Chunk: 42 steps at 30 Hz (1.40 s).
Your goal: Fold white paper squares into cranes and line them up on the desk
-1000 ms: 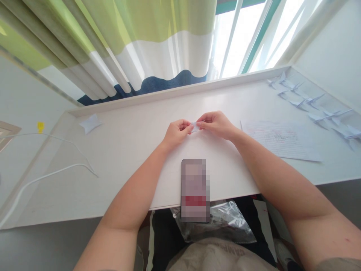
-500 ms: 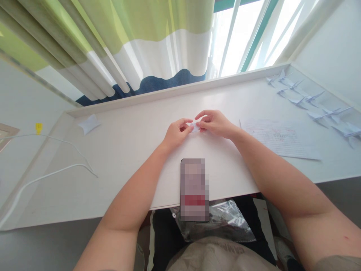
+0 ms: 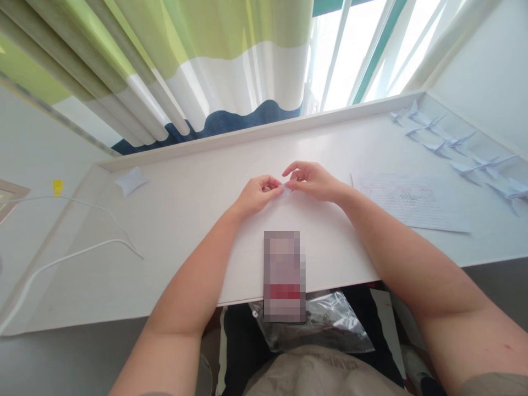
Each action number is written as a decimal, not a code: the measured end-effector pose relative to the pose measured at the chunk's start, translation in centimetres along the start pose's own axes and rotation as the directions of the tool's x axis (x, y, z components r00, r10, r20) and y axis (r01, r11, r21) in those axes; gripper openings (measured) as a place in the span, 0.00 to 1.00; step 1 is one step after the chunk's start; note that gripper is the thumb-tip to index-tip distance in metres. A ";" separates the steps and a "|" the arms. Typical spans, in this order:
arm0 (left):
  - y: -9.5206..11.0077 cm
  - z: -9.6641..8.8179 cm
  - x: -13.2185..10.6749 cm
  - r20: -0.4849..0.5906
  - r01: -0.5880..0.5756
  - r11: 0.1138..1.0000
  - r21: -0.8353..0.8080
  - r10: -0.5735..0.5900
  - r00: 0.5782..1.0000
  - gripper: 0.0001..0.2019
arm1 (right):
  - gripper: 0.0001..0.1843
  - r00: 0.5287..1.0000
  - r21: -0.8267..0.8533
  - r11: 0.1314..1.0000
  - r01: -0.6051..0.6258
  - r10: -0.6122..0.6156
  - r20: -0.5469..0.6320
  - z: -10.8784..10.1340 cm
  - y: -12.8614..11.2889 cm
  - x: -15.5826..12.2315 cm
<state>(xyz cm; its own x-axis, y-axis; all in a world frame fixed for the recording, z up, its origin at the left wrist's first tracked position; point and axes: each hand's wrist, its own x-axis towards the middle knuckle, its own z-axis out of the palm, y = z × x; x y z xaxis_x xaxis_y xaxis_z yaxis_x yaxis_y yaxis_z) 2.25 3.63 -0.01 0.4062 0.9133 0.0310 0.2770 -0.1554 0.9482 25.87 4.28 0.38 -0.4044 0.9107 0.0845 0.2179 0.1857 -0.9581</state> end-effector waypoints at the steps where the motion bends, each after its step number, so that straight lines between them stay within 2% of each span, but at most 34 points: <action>1: 0.1 0.0 0.0 -0.003 0.009 1.000 -0.010 -0.009 1.000 0.17 | 0.12 1.000 -0.017 1.000 -0.005 0.005 0.000 0.1 0.1 0.1; 3: 0.2 0.2 0.0 -0.019 0.015 0.999 -0.028 -0.015 1.000 0.15 | 0.12 1.000 -0.077 0.997 -0.010 0.009 -0.013 0.1 0.5 0.3; 5: 0.2 0.5 0.1 -0.056 0.014 0.999 -0.038 -0.016 0.998 0.13 | 0.12 0.997 -0.176 0.984 0.030 -0.042 -0.062 0.2 0.7 0.4; 7: 0.0 1.0 0.2 -0.133 0.021 0.999 -0.025 -0.024 0.991 0.11 | 0.12 0.975 -0.312 0.943 0.115 -0.167 -0.144 0.2 0.7 0.5; 9: -0.5 1.4 0.4 -0.257 0.038 0.999 0.036 -0.027 0.966 0.09 | 0.10 0.935 -0.440 0.878 0.188 -0.297 -0.192 0.1 0.5 0.5; 11: -1.3 1.8 0.8 -0.362 0.064 0.984 0.165 0.000 0.932 0.06 | 0.07 0.929 -0.505 0.835 0.219 -0.337 -0.156 0.2 0.4 0.4; 13: -2.0 1.9 1.0 -0.421 0.084 0.959 0.269 0.039 0.906 0.06 | 0.07 0.958 -0.507 0.833 0.220 -0.282 -0.049 0.3 0.3 0.3; 15: -2.7 1.9 1.1 -0.432 0.104 0.927 0.359 0.066 0.899 0.09 | 0.08 0.976 -0.500 0.840 0.211 -0.210 0.060 0.5 0.4 0.3; 18: -3.0 1.7 0.9 -0.394 0.122 0.871 0.475 0.087 0.915 0.14 | 0.11 0.972 -0.520 0.821 0.235 -0.190 0.139 0.7 0.8 0.3; 23: -2.0 1.3 0.5 -0.239 0.020 0.851 0.525 0.124 0.963 0.04 | 0.12 0.960 -0.531 0.801 0.276 -0.208 0.185 0.4 1.1 0.4; 26: -1.3 1.0 0.4 -0.147 -0.025 0.847 0.531 0.121 0.982 0.05 | 0.09 0.961 -0.529 0.803 0.276 -0.211 0.181 0.2 1.0 0.3; 29: -1.3 0.6 0.4 -0.102 -0.083 0.841 0.535 0.163 0.981 0.07 | 0.07 0.966 -0.524 0.811 0.260 -0.210 0.154 0.3 0.9 0.2; 33: -1.6 0.0 0.5 0.040 -0.228 0.829 0.511 0.242 0.970 0.11 | 0.07 0.964 -0.508 0.820 0.264 -0.209 0.164 0.2 1.0 0.3; 36: -1.4 -0.5 0.4 0.113 -0.294 0.817 0.496 0.275 0.955 0.15 | 0.08 0.959 -0.519 0.808 0.280 -0.212 0.187 0.0 1.2 0.4; 42: -0.1 -1.2 -0.3 0.161 -0.327 0.786 0.524 0.285 0.945 0.09 | 0.11 0.960 -0.571 0.774 0.275 -0.183 0.214 -0.2 0.9 0.2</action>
<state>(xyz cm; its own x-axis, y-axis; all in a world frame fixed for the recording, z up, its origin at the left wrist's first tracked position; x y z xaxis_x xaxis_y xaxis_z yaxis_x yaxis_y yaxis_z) 1.05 3.84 0.23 0.6032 0.7578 0.2488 0.5415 -0.6182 0.5697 26.18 4.72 -0.42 -0.6177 0.7610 0.1984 0.5644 0.6046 -0.5620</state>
